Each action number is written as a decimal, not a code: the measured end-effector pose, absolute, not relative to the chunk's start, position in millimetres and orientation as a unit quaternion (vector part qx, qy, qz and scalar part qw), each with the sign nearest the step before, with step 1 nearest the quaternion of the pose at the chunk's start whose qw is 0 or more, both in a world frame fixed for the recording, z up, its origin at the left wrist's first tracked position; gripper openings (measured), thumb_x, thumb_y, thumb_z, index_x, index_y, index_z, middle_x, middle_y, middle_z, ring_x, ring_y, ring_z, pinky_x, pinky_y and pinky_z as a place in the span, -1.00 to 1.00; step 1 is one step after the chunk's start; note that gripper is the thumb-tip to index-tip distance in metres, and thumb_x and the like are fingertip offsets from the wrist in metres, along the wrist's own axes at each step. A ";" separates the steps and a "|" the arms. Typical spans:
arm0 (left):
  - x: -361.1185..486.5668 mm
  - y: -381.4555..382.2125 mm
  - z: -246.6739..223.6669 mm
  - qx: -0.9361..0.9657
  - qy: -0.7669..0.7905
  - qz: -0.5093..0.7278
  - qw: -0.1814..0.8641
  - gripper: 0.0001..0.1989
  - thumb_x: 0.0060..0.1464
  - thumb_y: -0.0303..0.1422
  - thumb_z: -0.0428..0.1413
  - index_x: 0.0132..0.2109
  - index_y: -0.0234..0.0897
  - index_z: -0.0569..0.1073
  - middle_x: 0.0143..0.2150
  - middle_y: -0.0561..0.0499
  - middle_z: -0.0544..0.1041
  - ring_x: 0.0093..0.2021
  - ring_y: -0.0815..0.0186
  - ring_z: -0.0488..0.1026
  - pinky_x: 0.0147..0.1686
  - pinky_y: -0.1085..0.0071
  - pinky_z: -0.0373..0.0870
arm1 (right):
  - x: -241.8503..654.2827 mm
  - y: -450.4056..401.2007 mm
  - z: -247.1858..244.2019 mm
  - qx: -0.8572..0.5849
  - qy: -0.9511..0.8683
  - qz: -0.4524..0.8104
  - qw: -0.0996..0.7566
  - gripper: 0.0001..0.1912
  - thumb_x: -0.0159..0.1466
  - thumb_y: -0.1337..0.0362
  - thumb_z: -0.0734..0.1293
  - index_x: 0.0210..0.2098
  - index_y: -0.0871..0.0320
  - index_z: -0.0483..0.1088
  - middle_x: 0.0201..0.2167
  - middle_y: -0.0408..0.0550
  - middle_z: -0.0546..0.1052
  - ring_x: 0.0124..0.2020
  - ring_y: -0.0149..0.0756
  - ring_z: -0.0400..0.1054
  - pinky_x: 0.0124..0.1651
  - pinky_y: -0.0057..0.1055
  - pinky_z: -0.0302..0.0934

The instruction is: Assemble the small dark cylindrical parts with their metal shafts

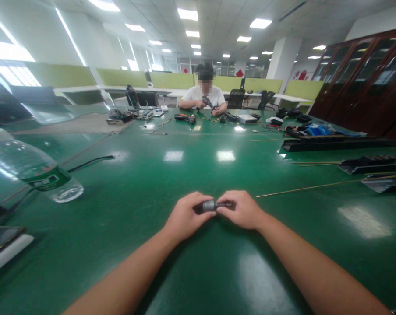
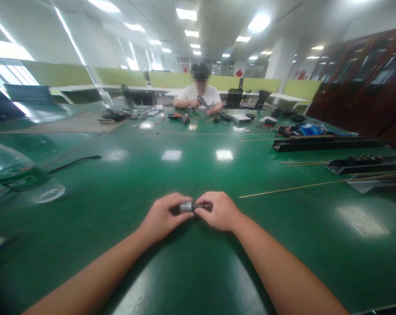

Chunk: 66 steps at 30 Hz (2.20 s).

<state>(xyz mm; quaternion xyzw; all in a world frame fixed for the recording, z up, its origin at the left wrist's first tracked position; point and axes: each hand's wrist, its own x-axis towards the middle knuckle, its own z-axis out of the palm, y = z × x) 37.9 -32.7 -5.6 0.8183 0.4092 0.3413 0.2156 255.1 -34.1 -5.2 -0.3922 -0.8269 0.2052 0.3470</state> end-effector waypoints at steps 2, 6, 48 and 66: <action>38.0 -33.3 -5.0 0.818 0.408 0.344 0.217 -0.74 0.03 -0.27 0.28 -0.09 -0.15 0.55 -0.20 0.03 0.55 -0.19 0.29 0.46 -0.16 0.37 0.35 | 255.0 -34.3 -5.2 -0.393 -0.826 0.207 0.349 -0.89 0.17 0.34 0.41 -0.29 0.16 0.55 -0.38 -0.10 0.57 -0.38 -0.34 0.40 -0.29 -0.44 0.20; 37.8 -34.0 -3.8 0.817 0.408 0.345 0.218 -0.75 0.03 -0.28 0.28 -0.10 -0.16 0.55 -0.20 0.03 0.55 -0.19 0.28 0.46 -0.15 0.36 0.35 | 255.0 -34.4 -4.7 -0.404 -0.820 0.209 0.348 -0.90 0.17 0.31 0.42 -0.30 0.16 0.56 -0.39 -0.09 0.58 -0.39 -0.34 0.41 -0.29 -0.44 0.21; 31.5 -24.2 -6.5 0.704 0.509 0.404 0.288 -0.66 0.05 -0.15 0.21 -0.08 -0.25 0.48 -0.17 -0.04 0.58 -0.21 0.22 0.52 -0.14 0.26 0.44 | 269.5 -4.2 -27.7 -0.480 -0.575 0.527 0.402 -0.64 0.32 0.05 0.17 -0.41 0.20 0.32 -0.61 -0.15 0.43 -0.68 -0.44 0.32 -0.65 -0.55 0.04; -100.7 -83.6 30.8 0.628 0.676 0.358 0.145 -0.54 0.01 0.03 0.11 -0.04 -0.14 0.45 -0.14 0.03 0.62 -0.14 0.12 0.57 0.03 0.14 0.46 | 272.8 -0.6 -21.9 -0.527 -0.532 0.497 0.439 -0.70 0.36 0.07 0.15 -0.36 0.16 0.26 -0.66 -0.21 0.42 -0.74 -0.45 0.30 -0.72 -0.59 0.07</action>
